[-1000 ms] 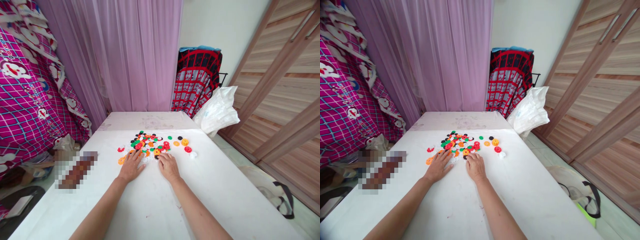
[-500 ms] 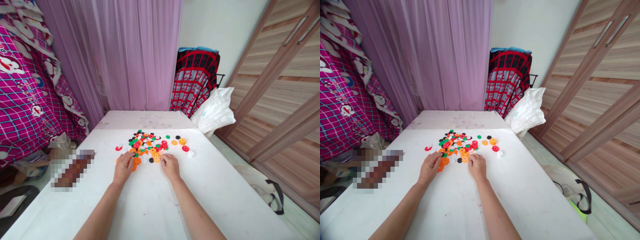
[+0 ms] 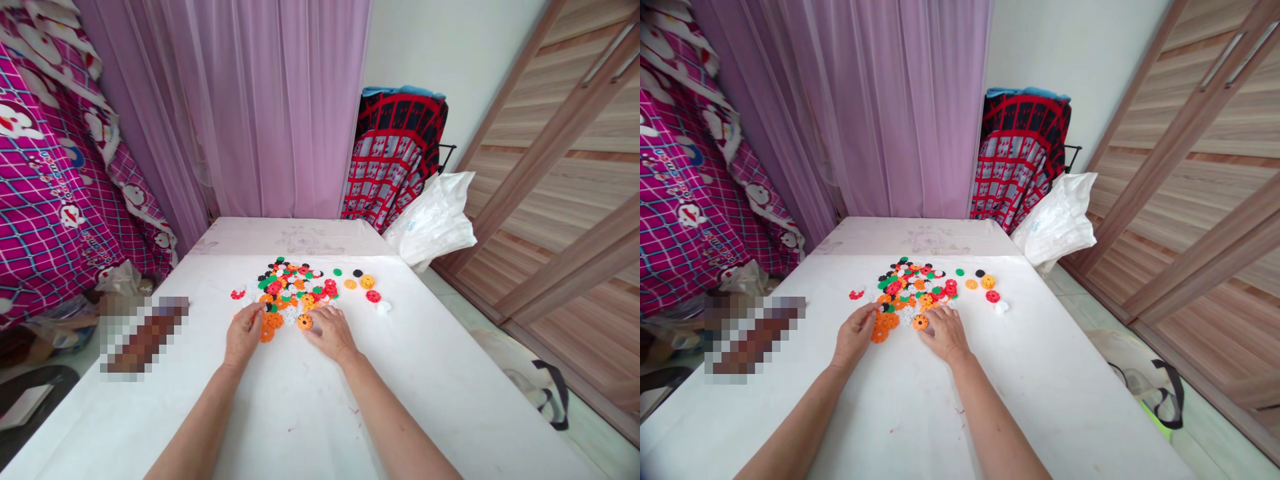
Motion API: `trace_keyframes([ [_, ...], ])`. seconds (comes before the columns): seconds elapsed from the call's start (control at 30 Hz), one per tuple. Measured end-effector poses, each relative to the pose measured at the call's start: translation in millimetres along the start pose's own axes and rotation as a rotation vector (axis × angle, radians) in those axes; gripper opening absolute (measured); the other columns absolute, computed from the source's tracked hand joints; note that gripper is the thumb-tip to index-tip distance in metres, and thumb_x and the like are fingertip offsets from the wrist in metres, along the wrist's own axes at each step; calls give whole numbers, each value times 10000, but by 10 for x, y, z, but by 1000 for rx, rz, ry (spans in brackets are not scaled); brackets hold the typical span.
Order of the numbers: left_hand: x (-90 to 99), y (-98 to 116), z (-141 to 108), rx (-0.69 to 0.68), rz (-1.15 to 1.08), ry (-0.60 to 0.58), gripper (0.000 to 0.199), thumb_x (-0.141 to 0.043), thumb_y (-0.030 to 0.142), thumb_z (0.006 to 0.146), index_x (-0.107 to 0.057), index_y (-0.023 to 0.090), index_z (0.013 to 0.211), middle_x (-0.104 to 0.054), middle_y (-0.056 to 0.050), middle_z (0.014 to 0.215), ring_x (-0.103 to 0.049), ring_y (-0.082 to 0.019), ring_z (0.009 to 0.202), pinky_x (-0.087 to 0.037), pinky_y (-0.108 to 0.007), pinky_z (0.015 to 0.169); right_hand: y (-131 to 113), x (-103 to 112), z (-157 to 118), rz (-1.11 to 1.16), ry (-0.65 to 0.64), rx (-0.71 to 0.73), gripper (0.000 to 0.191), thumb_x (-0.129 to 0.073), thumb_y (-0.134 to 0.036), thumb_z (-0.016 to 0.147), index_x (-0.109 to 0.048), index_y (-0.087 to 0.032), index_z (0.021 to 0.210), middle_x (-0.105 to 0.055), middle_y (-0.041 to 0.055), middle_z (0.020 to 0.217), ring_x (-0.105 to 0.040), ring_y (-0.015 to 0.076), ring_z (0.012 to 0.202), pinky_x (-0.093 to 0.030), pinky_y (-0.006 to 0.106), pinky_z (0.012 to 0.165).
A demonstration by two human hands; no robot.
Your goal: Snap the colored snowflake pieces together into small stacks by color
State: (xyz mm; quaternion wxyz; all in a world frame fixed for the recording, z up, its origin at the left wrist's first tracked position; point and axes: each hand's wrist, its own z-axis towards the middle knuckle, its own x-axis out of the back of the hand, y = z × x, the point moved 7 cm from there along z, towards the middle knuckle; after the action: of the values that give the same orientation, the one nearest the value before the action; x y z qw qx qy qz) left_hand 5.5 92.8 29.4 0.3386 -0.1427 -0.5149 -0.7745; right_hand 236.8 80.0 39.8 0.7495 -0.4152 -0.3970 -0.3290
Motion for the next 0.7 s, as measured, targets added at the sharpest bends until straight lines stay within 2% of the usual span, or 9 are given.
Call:
trace_keyframes([
  [0.1, 6, 4, 1, 13, -19, -5, 343, -437, 371, 859, -696, 230, 1034, -737, -44, 1083, -678, -208, 1008, -522, -360, 936, -29, 9, 1, 4, 2, 31, 359, -670, -342, 804, -640, -237, 1146, -680, 56, 1132, -531, 245, 1087, -365, 377, 921],
  [0.23, 0, -8, -5, 33, -35, -10, 347, -441, 378, 855, -701, 234, 1034, -736, -44, 1095, -676, -210, 1020, -517, -358, 942, -47, -30, 35, 8, 0, 18, 325, -644, -282, 810, -646, -241, 1132, -686, 49, 1111, -542, 238, 1075, -379, 370, 920],
  [0.5, -23, -44, -15, 55, -56, -18, 347, -444, 375, 849, -706, 234, 1029, -739, -43, 1081, -675, -207, 1020, -513, -359, 944, -91, -75, 73, 1, 15, -12, 477, -650, -300, 783, -583, -203, 1245, -671, 77, 1138, -524, 266, 1111, -369, 406, 966],
  [0.7, -24, -57, -17, 66, -63, -20, 338, -455, 378, 847, -707, 237, 1022, -738, -43, 1081, -673, -212, 1022, -510, -365, 948, -93, -91, 103, 40, 23, -72, 471, -631, -245, 771, -576, -214, 1237, -690, 44, 1086, -544, 242, 1063, -366, 383, 952],
])
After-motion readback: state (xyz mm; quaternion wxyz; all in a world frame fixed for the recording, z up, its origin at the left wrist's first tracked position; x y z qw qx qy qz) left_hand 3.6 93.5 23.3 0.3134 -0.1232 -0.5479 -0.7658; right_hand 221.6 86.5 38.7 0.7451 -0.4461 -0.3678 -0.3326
